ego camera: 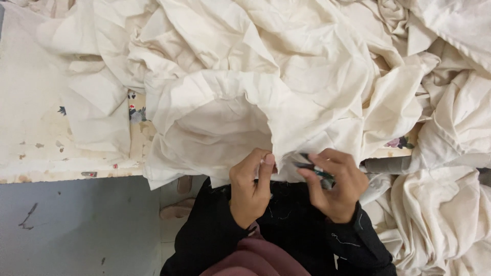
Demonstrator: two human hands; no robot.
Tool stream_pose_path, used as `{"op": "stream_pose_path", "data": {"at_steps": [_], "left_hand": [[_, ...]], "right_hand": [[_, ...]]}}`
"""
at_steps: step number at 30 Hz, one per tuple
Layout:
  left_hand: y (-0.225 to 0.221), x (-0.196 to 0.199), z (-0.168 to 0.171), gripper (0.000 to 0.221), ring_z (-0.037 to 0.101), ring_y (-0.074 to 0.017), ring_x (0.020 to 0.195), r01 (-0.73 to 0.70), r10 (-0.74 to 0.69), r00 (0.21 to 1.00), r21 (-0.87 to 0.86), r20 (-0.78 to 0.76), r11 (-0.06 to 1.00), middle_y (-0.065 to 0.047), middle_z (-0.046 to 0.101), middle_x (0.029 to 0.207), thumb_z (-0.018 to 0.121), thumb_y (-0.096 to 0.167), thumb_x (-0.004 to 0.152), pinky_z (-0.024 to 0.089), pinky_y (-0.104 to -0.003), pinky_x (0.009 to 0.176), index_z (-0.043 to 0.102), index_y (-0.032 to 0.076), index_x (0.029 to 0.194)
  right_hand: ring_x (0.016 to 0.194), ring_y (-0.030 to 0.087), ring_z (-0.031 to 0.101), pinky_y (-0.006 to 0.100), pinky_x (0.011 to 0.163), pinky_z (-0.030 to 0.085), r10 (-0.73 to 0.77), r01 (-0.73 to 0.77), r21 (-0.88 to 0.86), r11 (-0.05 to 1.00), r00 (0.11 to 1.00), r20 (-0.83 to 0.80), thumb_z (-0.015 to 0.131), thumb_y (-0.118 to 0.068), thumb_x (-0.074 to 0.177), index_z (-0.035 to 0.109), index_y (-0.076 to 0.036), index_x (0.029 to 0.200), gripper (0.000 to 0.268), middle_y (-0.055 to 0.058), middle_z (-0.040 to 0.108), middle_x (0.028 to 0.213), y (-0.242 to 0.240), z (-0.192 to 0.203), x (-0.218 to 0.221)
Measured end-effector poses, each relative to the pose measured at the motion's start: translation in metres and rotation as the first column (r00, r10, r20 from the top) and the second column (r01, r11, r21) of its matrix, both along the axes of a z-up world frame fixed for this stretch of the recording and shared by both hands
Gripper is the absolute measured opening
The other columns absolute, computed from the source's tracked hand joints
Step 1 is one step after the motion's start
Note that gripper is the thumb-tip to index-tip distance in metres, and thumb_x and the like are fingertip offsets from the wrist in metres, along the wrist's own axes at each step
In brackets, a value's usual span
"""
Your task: Trimming loose threads from white fabric garments using small scissors
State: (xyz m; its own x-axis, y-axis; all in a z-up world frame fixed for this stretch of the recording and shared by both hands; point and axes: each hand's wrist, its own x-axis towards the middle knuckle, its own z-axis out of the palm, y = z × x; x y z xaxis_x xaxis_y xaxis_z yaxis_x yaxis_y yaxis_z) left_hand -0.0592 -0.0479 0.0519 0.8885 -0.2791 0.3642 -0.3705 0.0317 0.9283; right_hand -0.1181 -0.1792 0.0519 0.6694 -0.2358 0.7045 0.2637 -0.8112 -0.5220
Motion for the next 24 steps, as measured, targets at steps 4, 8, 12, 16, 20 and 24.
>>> {"op": "stream_pose_path", "data": {"at_steps": [4,8,12,16,20,24], "left_hand": [[0.002,-0.003,0.003,0.025,0.046,-0.0162,0.039,-0.121,0.109,0.982,0.073,0.157,0.990,-0.004,0.048,0.047,0.044,0.009,0.086,0.045,-0.026,0.040,0.055,0.007,0.064],[0.009,-0.005,0.005,0.026,0.050,-0.0201,0.054,-0.111,0.049,0.942,0.171,0.333,0.979,-0.010,0.052,0.065,0.034,0.011,0.089,0.042,-0.028,0.050,0.050,-0.003,0.074],[0.008,-0.006,0.003,0.020,0.052,-0.0230,0.055,-0.119,0.028,0.902,0.186,0.430,0.975,-0.009,0.052,0.065,0.036,0.005,0.086,0.052,-0.037,0.065,0.048,-0.002,0.072],[0.009,-0.006,0.005,0.017,0.050,-0.0224,0.050,-0.252,0.091,0.820,0.214,0.565,0.944,-0.010,0.051,0.060,0.042,0.004,0.084,0.045,-0.032,0.052,0.050,-0.003,0.071],[0.015,-0.009,-0.006,0.025,0.025,-0.0158,0.043,0.000,-0.095,0.536,0.113,0.839,0.994,-0.003,0.031,0.051,0.048,0.006,0.075,0.021,-0.030,0.041,0.035,0.013,0.056],[0.010,-0.009,-0.022,0.018,0.049,-0.0226,0.067,-0.257,-0.060,0.720,0.346,0.691,0.903,-0.009,0.053,0.084,0.050,0.024,0.079,0.039,-0.036,0.060,0.051,0.008,0.087]], "right_hand": [[0.046,0.014,0.049,0.026,0.044,0.044,0.003,0.013,-0.187,0.982,0.996,0.085,0.071,-0.017,0.071,0.068,-0.005,0.083,0.017,0.007,0.059,0.071,0.011,0.006,0.011],[0.058,0.017,0.056,0.026,0.051,0.042,0.028,-0.009,-0.277,0.961,0.998,0.064,0.066,-0.015,0.077,0.061,-0.006,0.085,0.013,0.009,0.061,0.076,0.016,0.008,0.011],[0.058,0.015,0.056,0.025,0.050,0.041,0.007,0.015,-0.309,0.951,0.997,0.071,0.067,-0.013,0.077,0.063,-0.009,0.081,0.007,0.006,0.061,0.075,0.019,0.011,0.015],[0.055,0.016,0.054,0.026,0.048,0.040,0.049,-0.031,-0.257,0.966,0.997,0.063,0.067,-0.007,0.076,0.062,-0.008,0.081,0.007,0.009,0.060,0.074,0.018,0.013,0.011],[0.067,0.020,0.063,0.026,0.057,0.045,-0.061,0.070,-0.176,0.982,0.997,0.056,0.063,-0.012,0.079,0.059,-0.006,0.084,0.009,0.009,0.065,0.077,0.001,-0.010,0.001],[0.069,0.018,0.043,0.026,0.063,0.036,-0.092,0.092,0.198,0.976,0.996,-0.011,0.063,-0.024,0.076,0.050,0.001,0.098,0.036,0.013,0.048,0.088,-0.006,0.002,0.001]]}}
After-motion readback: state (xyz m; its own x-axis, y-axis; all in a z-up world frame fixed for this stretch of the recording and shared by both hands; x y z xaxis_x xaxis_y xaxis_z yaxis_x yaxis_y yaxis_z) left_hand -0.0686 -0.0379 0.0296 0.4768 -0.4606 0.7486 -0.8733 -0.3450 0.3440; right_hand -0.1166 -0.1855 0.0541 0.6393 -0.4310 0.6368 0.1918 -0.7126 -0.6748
